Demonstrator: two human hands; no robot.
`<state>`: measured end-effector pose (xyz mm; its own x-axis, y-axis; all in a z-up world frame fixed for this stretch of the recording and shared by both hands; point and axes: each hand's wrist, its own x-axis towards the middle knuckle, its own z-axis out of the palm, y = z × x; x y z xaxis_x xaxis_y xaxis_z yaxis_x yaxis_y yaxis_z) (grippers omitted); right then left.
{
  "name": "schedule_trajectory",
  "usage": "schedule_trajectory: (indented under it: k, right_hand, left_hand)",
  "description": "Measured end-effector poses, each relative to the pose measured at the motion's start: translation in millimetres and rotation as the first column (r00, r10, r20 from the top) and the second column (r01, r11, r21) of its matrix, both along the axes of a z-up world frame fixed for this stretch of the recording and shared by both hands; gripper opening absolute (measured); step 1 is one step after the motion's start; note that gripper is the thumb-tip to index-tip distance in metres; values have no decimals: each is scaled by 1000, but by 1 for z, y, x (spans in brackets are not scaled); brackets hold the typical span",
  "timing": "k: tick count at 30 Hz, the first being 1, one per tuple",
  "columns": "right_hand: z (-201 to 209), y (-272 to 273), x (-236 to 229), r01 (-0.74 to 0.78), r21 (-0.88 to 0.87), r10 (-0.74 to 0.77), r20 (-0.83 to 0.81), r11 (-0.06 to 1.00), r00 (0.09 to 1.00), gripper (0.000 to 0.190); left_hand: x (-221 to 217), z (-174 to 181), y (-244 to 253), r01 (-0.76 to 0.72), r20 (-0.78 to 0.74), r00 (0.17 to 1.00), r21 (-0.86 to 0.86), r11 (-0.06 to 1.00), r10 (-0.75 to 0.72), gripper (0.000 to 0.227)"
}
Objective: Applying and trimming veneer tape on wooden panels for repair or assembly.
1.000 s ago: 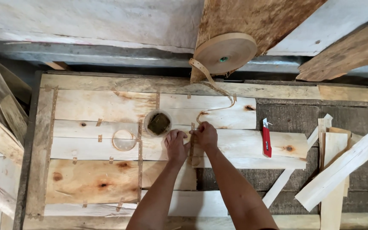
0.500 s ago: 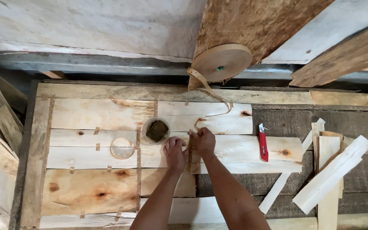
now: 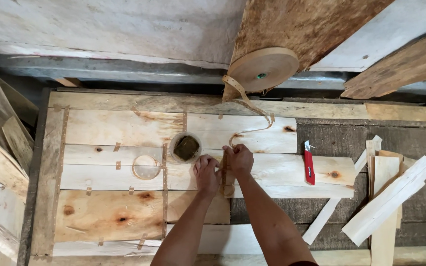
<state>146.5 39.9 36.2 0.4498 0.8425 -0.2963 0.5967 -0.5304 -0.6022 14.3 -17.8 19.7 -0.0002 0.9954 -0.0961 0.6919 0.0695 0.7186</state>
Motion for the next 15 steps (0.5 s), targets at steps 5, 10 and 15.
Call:
schedule_trajectory:
  k: [5, 10, 15]
  right_hand:
    - [-9, -18, 17, -137, 252, 151, -37, 958, 988, 40]
    - [-12, -33, 30, -330, 389, 363, -12, 860, 932, 25]
    - [3, -49, 37, -406, 396, 487, -127, 823, 864, 17]
  left_hand:
    - [-1, -8, -2, 34, -1, 999, 38, 999, -34, 27]
    - [-8, -11, -8, 66, 15, 998, 33, 997, -66, 35]
    - [-12, -4, -15, 154, -5, 988, 36, 987, -154, 49]
